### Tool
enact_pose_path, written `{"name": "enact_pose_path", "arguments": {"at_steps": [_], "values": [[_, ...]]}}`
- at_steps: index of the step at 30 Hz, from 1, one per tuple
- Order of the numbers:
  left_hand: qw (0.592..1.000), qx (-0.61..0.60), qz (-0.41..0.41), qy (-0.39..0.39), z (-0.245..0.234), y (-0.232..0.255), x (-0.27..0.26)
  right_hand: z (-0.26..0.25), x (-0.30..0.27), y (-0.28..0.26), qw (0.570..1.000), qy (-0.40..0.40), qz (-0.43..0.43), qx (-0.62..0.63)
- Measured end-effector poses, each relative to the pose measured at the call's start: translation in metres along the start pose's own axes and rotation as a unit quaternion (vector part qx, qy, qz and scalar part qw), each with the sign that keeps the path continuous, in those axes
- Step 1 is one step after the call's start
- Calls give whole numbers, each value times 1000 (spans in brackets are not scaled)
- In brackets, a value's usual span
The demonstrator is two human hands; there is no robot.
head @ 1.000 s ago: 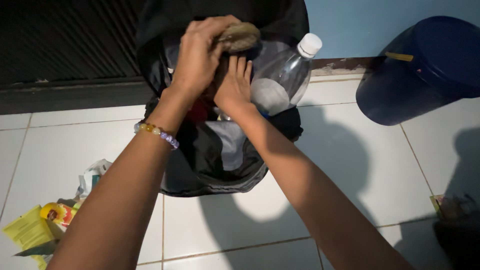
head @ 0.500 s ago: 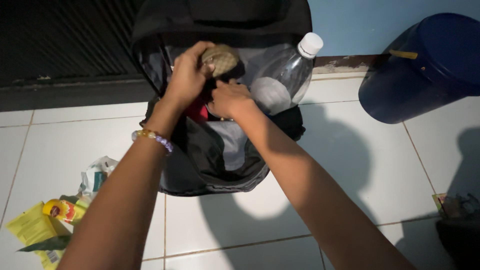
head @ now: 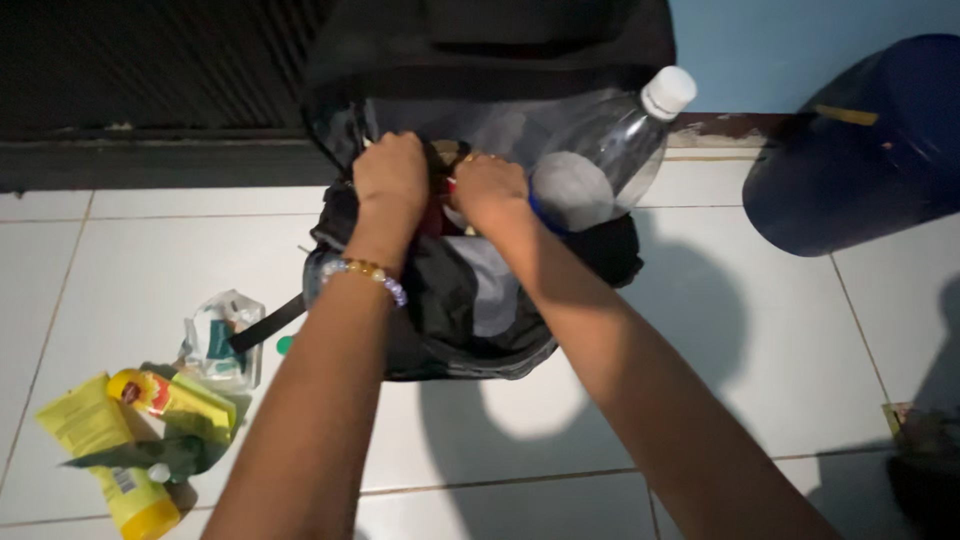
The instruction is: The person kneels on the floor and packs a black backpack with items including a water bottle, snack packets, bottles and tubes of toiletries, and tissues, placing items one at a time into the compartments and zipping them. They then reopen the backpack and take some items back out onto the floor.
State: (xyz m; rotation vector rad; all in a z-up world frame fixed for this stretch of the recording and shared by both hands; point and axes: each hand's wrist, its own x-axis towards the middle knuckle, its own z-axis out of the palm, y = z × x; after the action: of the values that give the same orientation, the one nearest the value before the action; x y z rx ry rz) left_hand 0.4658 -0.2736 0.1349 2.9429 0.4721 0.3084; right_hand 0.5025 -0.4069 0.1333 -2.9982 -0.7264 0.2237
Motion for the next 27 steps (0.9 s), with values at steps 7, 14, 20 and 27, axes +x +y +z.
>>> {"name": "enact_pose_path", "arguments": {"at_steps": [7,14,20,27], "values": [[959,-239,147,-26,-64,-15,-48,-9,-22,2,998,51,-26,4],[938,-295,177,48,-176,-115,-140,-40,-51,-13,941,309,-120,67],[957,-228,-165,-64,-180,-194,-202,-91,-85,-86,840,435,-256,200],[947,-280,-131,86,-43,-322,-209,-62,-139,-201,835,305,-382,253]]}}
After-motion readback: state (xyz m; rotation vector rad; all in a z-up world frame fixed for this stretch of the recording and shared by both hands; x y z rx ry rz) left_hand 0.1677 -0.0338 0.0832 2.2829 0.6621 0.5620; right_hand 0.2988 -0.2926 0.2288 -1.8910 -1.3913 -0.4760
